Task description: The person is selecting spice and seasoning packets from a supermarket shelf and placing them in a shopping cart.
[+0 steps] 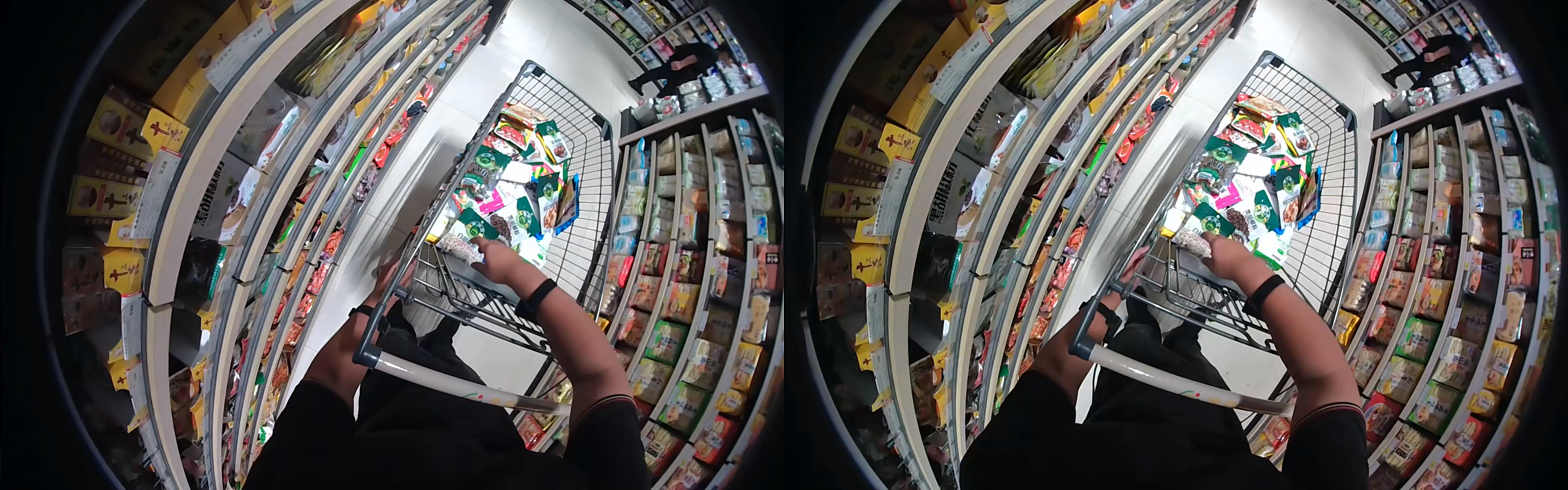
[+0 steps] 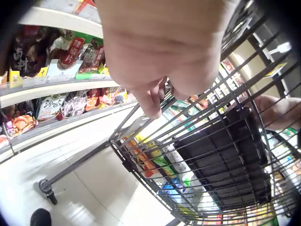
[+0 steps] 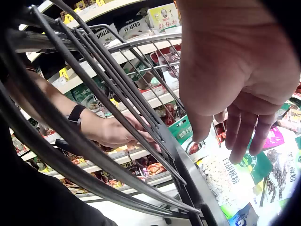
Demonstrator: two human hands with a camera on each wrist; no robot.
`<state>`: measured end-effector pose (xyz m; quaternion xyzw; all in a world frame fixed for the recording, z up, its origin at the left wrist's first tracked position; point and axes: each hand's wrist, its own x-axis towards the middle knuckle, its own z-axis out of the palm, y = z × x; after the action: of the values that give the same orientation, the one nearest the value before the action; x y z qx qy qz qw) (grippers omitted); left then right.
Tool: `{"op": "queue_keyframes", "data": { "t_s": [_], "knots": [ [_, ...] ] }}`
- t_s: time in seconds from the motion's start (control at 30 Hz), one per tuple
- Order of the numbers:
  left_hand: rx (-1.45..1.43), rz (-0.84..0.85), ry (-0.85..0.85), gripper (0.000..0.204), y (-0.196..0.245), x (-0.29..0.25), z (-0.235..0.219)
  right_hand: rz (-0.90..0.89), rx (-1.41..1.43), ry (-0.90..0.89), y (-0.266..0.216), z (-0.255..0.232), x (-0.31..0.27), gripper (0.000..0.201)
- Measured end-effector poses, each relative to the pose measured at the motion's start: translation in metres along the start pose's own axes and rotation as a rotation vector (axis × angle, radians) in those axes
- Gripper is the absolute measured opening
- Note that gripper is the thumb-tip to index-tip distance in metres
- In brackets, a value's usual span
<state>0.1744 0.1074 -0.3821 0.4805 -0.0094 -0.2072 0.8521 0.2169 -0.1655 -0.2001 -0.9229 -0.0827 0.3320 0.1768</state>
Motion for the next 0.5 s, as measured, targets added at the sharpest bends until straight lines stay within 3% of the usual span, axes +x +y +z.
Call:
{"op": "queue_keyframes", "data": {
  "t_s": [0.23, 0.27, 0.5],
  "knots": [
    [0.204, -0.039, -0.015, 0.038, 0.014, 0.009, 0.018, -0.102, -0.314, -0.138, -0.017, -0.027, 0.013, 0.069],
    [0.224, -0.044, -0.015, 0.038, 0.016, 0.01, 0.019, -0.16, -0.286, -0.077, -0.019, -0.027, 0.02, 0.071],
    [0.355, -0.064, -0.035, 0.041, 0.025, 0.018, 0.029, -0.256, -0.174, -0.1, -0.015, -0.009, 0.061, 0.073]
  ]
}}
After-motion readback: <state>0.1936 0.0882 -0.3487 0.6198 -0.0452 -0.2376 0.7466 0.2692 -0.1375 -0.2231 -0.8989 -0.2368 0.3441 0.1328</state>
